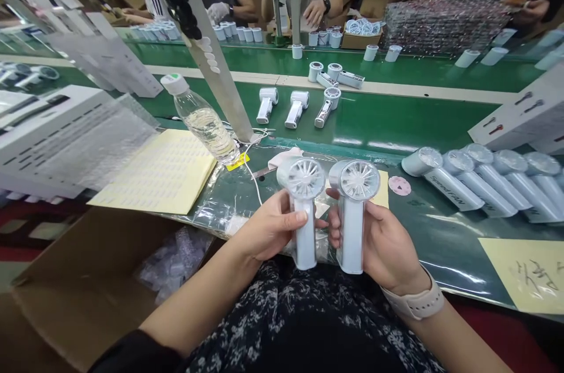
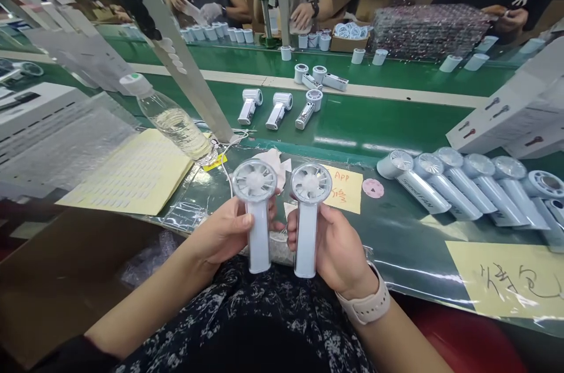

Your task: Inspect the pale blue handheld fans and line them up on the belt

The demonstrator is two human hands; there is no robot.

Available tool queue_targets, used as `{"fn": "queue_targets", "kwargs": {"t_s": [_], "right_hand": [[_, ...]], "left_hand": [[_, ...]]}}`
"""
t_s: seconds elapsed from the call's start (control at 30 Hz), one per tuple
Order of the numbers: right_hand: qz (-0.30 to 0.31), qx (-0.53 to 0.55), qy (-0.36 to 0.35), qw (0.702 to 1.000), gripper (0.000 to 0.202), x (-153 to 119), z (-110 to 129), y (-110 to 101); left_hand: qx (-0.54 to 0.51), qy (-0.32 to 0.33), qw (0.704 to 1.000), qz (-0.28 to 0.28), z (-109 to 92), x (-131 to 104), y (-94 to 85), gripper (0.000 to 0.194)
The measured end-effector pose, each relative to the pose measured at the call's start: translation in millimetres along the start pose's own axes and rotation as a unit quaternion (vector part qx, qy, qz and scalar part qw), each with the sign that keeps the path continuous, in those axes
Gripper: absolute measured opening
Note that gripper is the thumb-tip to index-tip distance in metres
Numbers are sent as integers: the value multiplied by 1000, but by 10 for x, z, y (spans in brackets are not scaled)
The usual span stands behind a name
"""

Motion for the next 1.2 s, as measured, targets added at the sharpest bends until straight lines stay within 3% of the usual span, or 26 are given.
{"fn": "queue_targets", "kwargs": {"t_s": [0.2, 0.33, 0.63, 0.83, 1.2], "right_hand": [[9, -30, -31, 999, 45, -1, 13, 14], [8, -18, -62, 998, 34, 15, 46, -27], [-88, -12, -126, 988, 21, 23, 95, -164], [-119, -27, -113, 986, 31, 22, 75, -178], [-140, -41, -87, 985, 26, 40, 47, -147]], "left_hand": [[-26, 1, 1000, -11, 25, 35, -42, 36], [-59, 10, 998, 13, -5, 32, -44, 22], [35, 29, 999, 1, -33, -10, -8, 47], [81, 24, 996, -21, 14, 10, -35, 68], [83, 23, 996, -38, 47, 29, -46, 61]]}}
Point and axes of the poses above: each hand's wrist, its own x-axis towards the middle knuckle, its own y-axis out of the palm, z = x × y, the point moved 4 cm from there along x, towards the middle knuckle, and after that the axes turned 1 degree about y, right-handed, at the moved point
